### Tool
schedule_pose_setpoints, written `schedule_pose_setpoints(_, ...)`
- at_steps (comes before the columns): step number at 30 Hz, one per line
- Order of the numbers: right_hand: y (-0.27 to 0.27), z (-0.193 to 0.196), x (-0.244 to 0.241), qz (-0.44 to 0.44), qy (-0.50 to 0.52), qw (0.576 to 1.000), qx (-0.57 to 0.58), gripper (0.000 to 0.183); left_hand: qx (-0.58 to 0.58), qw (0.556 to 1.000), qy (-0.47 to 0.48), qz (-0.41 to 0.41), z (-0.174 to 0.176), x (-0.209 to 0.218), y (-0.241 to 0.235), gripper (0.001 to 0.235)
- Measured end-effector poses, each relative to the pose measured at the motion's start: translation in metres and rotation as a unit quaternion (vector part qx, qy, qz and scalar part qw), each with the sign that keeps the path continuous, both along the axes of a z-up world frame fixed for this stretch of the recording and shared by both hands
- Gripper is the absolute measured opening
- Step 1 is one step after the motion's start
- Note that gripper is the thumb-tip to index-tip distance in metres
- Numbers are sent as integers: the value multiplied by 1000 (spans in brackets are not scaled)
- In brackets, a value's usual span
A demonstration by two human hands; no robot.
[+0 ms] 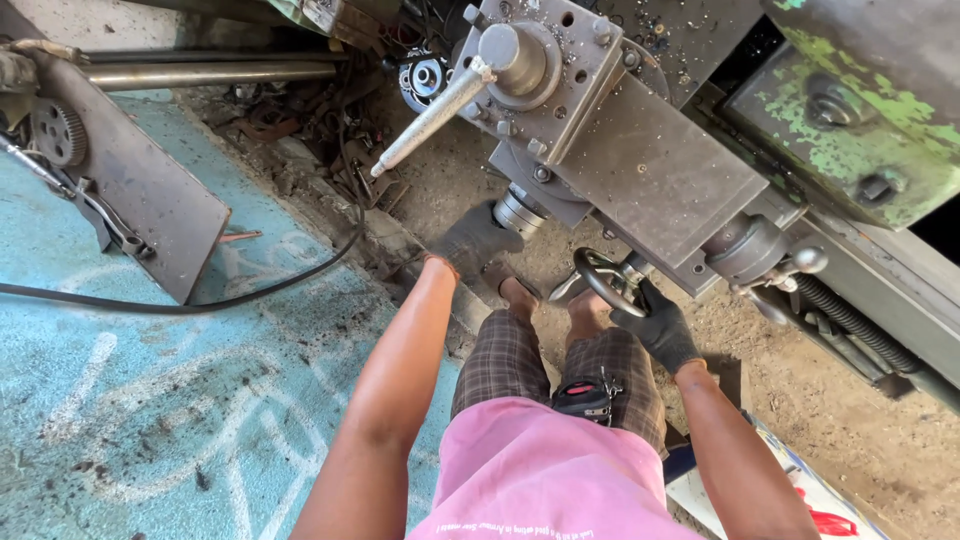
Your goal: Operating a manual lathe machine to turn a metal workpiece by adjusting handwheels and levers.
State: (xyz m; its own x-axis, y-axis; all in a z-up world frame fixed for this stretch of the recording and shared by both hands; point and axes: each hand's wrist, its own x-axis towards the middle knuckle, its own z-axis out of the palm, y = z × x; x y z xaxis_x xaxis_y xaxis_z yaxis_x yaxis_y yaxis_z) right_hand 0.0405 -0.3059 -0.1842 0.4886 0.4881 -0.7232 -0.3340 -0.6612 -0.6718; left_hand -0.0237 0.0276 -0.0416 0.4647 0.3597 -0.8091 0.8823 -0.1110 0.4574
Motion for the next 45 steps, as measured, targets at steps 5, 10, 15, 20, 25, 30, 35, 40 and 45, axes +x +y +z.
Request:
schedule_pose_setpoints(5,8,14,3,23,-24,998,-44,104,155,977,115,-91,11,14,-20,81)
schedule_pose_setpoints(10,18,51,5,2,-17,998,-61,102,162,978,105,-82,17,17,-23,67)
schedule_pose_setpoints(15,28,72,7,-18,5,997,-71,106,174,975,104,-92,27,18,-25,65)
schedule_pose_setpoints(20,33,83,8,-32,11,996,-87,106,159,980,91,-79,43,22,-28,68)
schedule_pose_setpoints(25,41,103,7,-2,3,994,-110,109,172,976,97,-95,38,19,-26,69)
schedule_pose_setpoints(30,46,102,3,4,-6,991,-131,103,177,976,84,-96,32,16,-25,69)
schedule_pose_setpoints(35,60,139,10,11,3,987,-159,104,183,975,70,-102,27,16,-24,67)
schedule_pose_setpoints(40,71,182,12,27,9,983,-180,105,185,977,65,-89,25,14,-25,66)
schedule_pose_setpoints(45,68,154,10,65,-2,979,-191,103,178,978,63,-92,25,14,-24,64)
